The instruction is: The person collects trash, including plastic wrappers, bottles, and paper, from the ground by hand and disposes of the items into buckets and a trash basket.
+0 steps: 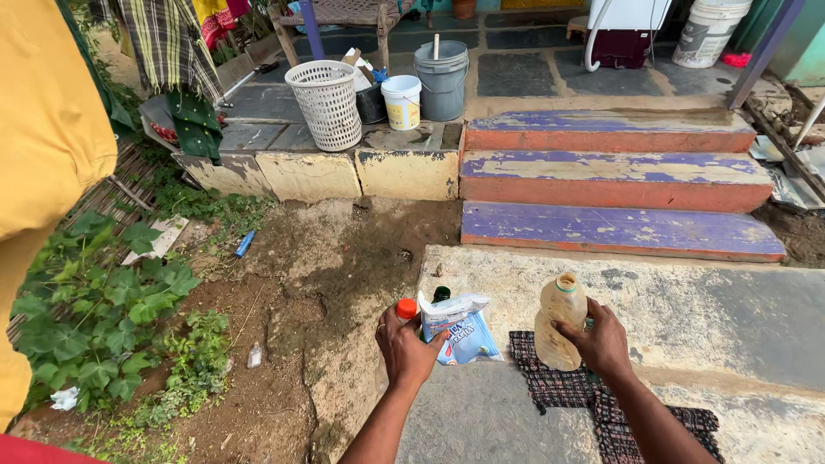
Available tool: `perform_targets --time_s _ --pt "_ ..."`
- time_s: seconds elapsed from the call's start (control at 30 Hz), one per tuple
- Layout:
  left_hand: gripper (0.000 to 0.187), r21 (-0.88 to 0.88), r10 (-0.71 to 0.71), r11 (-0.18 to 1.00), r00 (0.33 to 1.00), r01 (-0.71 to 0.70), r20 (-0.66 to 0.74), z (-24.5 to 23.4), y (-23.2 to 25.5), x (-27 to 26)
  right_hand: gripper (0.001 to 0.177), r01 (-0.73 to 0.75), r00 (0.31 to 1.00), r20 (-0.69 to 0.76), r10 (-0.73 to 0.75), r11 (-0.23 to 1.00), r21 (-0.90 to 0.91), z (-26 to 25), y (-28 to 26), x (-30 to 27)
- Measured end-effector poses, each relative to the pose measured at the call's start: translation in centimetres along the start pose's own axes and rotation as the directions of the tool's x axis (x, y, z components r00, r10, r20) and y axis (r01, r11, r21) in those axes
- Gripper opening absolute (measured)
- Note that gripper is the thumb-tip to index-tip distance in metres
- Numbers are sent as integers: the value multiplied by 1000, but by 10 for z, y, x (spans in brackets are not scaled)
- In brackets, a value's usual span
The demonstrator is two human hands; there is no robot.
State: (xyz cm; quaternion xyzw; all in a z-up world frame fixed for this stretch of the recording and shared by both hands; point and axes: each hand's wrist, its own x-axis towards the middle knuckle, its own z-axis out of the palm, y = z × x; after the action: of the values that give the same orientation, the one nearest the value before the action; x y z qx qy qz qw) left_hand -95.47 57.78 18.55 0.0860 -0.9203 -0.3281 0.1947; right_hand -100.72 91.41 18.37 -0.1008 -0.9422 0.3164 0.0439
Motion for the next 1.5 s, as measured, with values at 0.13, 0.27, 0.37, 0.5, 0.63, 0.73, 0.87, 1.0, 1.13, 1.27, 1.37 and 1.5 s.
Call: perform_targets --time_s 0.13,0.27,0.37,0.5,0.63,0.73,0.87,1.0,1.13,1.27,1.37,1.5 --pt "45 12 -30 999 999 30 15 30 -2 54 79 8 1000 14 -8 1000 8 10 4 61" --pt "50 11 -4 1000 1000 4 -12 71 1 119 78 -35 998 48 32 998 58 22 5 140" --pt "50 18 -48 999 999 48 -13 104 13 177 68 82 996 -44 -81 997 8 22 -11 214" --pt "51 34 -26 999 997 29 -66 141 24 254 66 78 997 -2 -78 996 44 26 -36 297" --pt "49 1 -26 1000 996 26 -85 161 25 308 70 164 986 -13 -163 986 21 39 -68 367" --pt "51 -30 -123 992 992 122 -29 165 19 349 67 210 978 15 -210 977 43 53 -95 411" --pt "44 15 -136 990 988 137 -70 173 -5 407 68 212 977 29 -213 977 34 86 -126 467" --pt "41 18 -156 987 985 157 -69 187 -35 485 74 222 974 37 -225 973 60 123 -151 538" --pt "39 -15 -99 995 982 98 -160 193 -57 567 79 236 970 52 -237 971 29 151 -185 607" --pt "43 -15 -99 995 983 98 -156 200 -76 647 78 175 982 68 -174 985 2 162 -223 676" --pt "47 8 -68 997 983 70 -172 215 -84 697 74 208 977 26 -209 976 63 176 -238 709" --pt "47 75 -68 994 990 77 -121 233 -89 759 75 212 977 -6 -212 977 19 196 -254 758"
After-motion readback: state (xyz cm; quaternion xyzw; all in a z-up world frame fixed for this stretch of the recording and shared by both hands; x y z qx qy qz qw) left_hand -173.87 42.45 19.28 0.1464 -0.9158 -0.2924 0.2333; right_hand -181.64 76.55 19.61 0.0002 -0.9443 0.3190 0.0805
